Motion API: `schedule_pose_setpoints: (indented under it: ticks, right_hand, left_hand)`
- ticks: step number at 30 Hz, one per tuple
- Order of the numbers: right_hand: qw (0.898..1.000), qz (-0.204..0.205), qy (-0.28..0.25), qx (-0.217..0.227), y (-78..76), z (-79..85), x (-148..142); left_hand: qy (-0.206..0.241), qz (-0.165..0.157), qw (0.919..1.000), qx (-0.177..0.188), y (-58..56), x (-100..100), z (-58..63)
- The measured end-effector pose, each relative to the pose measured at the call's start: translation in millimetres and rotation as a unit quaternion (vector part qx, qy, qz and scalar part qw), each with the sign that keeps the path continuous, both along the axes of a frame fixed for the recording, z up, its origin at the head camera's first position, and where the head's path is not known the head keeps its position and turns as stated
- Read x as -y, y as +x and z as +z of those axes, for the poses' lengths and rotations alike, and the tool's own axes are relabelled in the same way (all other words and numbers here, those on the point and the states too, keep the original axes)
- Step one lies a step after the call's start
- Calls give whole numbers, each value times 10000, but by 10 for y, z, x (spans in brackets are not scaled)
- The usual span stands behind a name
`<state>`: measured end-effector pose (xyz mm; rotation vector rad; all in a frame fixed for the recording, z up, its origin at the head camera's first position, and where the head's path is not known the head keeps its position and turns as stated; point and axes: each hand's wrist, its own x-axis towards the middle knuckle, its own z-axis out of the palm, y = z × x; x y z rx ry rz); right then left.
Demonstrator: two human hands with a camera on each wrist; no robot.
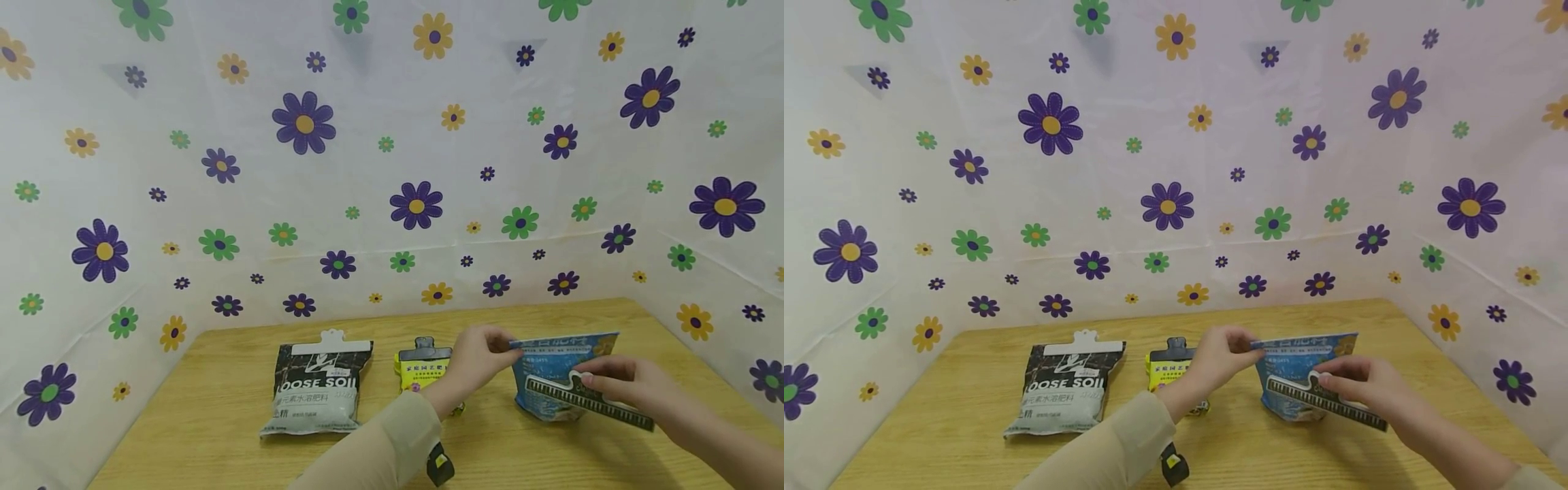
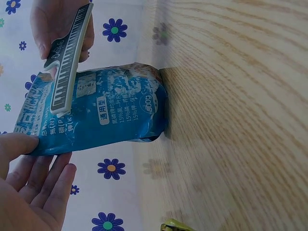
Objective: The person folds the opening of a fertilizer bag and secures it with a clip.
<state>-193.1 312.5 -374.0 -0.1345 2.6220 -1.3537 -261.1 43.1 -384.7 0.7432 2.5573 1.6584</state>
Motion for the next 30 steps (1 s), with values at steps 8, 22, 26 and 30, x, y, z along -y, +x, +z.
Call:
schedule_pose_setpoints:
  ticks: [8, 22, 26, 30]
  right_hand:
    - [9998, -32, 120, -126, -12, 96, 15]
    - [9994, -60, 170, -285, -25, 230, 17]
    - [9995, -46, 151, -289, -25, 265, 24]
    - [9994, -39, 133, -325, -29, 296, 32]
  left_hand:
    - [27, -27, 10000, -3, 4, 6, 3]
    - [56, -13, 10000, 56, 1, 1, 4]
    - [78, -25, 9999, 64, 2, 1, 7]
    - [86, -33, 9999, 70, 6, 3, 12]
